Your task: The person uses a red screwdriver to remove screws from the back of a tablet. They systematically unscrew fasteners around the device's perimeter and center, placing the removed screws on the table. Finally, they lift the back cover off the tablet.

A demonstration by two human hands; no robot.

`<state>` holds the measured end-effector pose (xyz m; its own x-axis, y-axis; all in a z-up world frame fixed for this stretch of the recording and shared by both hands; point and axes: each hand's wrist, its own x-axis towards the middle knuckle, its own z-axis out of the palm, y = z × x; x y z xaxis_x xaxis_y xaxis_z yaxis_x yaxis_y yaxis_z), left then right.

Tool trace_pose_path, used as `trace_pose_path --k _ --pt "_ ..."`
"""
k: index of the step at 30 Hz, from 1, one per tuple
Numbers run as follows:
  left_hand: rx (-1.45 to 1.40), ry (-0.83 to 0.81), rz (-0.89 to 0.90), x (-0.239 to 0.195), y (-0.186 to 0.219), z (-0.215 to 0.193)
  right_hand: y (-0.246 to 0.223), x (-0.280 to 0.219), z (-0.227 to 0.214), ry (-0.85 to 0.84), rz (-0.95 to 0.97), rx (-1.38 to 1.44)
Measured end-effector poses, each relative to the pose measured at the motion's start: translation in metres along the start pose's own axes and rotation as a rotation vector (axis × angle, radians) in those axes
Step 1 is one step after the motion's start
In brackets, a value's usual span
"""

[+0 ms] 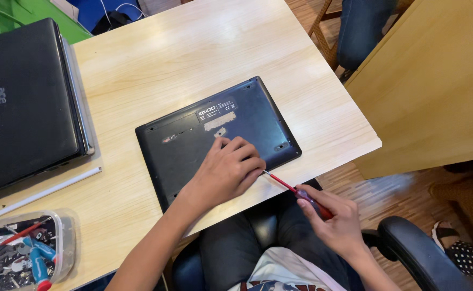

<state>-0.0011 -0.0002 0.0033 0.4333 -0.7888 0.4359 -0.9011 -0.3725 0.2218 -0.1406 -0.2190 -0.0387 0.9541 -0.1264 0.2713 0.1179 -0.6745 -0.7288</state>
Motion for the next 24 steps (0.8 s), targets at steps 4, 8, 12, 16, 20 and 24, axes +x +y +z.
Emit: trace_pose_path --k 4,8,12,16,20,24 --pt "-0.008 -0.007 -0.012 0.001 0.001 -0.001 0.001 -0.004 0.006 0.042 -0.009 0.017" --pt "-0.011 -0.023 -0.032 0.002 0.000 -0.001 0.002 -0.006 0.014 0.077 -0.005 0.051" --pt "0.004 -0.051 -0.040 0.001 0.000 -0.001 0.002 -0.007 0.013 0.063 0.005 0.031" --pt "-0.001 -0.051 -0.062 0.001 0.003 -0.002 0.013 -0.011 0.009 0.113 0.072 0.002" --pt "0.101 -0.033 0.044 -0.002 0.031 -0.002 0.021 -0.020 0.007 0.191 0.160 0.012" --pt "0.235 0.059 0.097 -0.010 0.044 0.022 0.019 -0.022 0.010 0.182 0.219 0.060"
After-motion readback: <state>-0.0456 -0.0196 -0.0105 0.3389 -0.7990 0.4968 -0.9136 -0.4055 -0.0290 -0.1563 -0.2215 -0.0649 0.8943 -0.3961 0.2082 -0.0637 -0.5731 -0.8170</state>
